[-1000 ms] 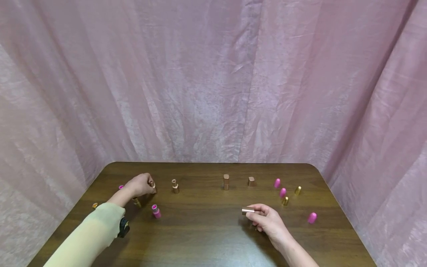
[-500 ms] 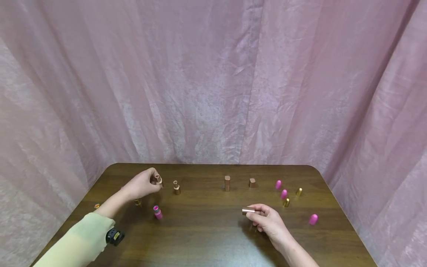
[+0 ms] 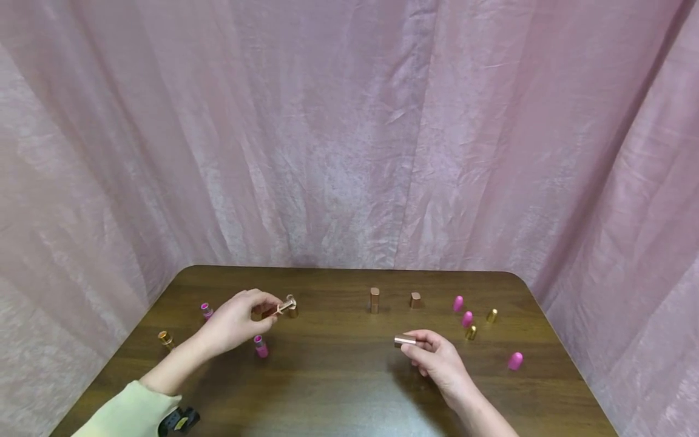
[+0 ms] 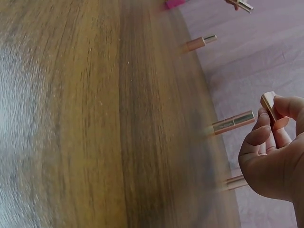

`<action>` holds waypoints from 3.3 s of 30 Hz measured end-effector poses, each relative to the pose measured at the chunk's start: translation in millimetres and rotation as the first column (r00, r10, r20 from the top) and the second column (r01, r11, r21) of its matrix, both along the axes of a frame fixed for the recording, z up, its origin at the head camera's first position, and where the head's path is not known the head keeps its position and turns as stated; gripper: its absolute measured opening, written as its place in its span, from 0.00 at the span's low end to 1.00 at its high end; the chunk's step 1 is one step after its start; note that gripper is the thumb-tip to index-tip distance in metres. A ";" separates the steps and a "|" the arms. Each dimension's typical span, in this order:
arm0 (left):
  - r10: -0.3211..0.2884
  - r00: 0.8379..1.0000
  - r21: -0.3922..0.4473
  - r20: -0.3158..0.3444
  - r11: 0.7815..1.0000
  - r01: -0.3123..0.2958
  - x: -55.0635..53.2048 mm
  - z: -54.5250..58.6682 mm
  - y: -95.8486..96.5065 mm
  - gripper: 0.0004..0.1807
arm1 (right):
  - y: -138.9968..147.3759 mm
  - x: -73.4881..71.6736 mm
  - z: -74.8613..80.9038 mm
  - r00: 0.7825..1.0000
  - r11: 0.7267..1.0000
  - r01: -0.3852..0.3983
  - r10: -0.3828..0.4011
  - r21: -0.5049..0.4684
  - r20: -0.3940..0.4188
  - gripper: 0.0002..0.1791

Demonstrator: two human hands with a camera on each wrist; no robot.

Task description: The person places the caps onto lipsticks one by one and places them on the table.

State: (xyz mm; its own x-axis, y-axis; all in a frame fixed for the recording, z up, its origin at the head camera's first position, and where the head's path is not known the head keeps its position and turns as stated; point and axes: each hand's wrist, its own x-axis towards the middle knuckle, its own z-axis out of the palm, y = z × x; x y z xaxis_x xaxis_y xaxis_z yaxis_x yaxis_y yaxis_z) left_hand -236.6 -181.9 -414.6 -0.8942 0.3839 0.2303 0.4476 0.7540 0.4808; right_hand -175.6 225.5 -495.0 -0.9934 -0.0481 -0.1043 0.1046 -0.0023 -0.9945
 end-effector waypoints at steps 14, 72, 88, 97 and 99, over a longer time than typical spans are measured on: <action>-0.129 0.959 -0.119 -0.254 0.988 0.102 13.3 -4.5 31.1 0.10 | -11.4 0.5 11.8 0.996 0.989 0.022 -0.009 0.149 -0.085 0.19; -0.289 0.926 -0.246 -0.243 0.942 0.230 22.0 -19.4 96.2 0.10 | -66.6 -10.6 13.1 0.977 0.977 -0.158 0.175 0.141 -0.120 0.17; -0.283 0.927 -0.252 -0.246 0.942 0.220 23.2 -22.9 100.2 0.10 | -72.7 -9.3 10.7 0.984 0.979 -0.142 0.156 0.144 -0.087 0.15; -0.286 0.927 -0.253 -0.244 0.941 0.224 24.8 -23.9 101.8 0.10 | -76.0 -8.6 9.9 0.989 0.980 -0.133 0.142 0.146 -0.049 0.14; -0.286 0.927 -0.254 -0.244 0.941 0.224 24.8 -24.1 101.9 0.10 | -76.0 -9.0 9.4 0.989 0.980 -0.130 0.138 0.151 -0.044 0.14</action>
State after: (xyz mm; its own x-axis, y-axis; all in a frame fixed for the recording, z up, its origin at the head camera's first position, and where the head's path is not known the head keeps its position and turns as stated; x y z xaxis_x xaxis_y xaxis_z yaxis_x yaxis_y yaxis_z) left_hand -211.8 -79.9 -438.7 -0.6732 0.6586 0.3363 0.7286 0.6684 0.1495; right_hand -184.6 149.5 -485.6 -0.9833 -0.1693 -0.0670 0.0407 0.1547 -0.9871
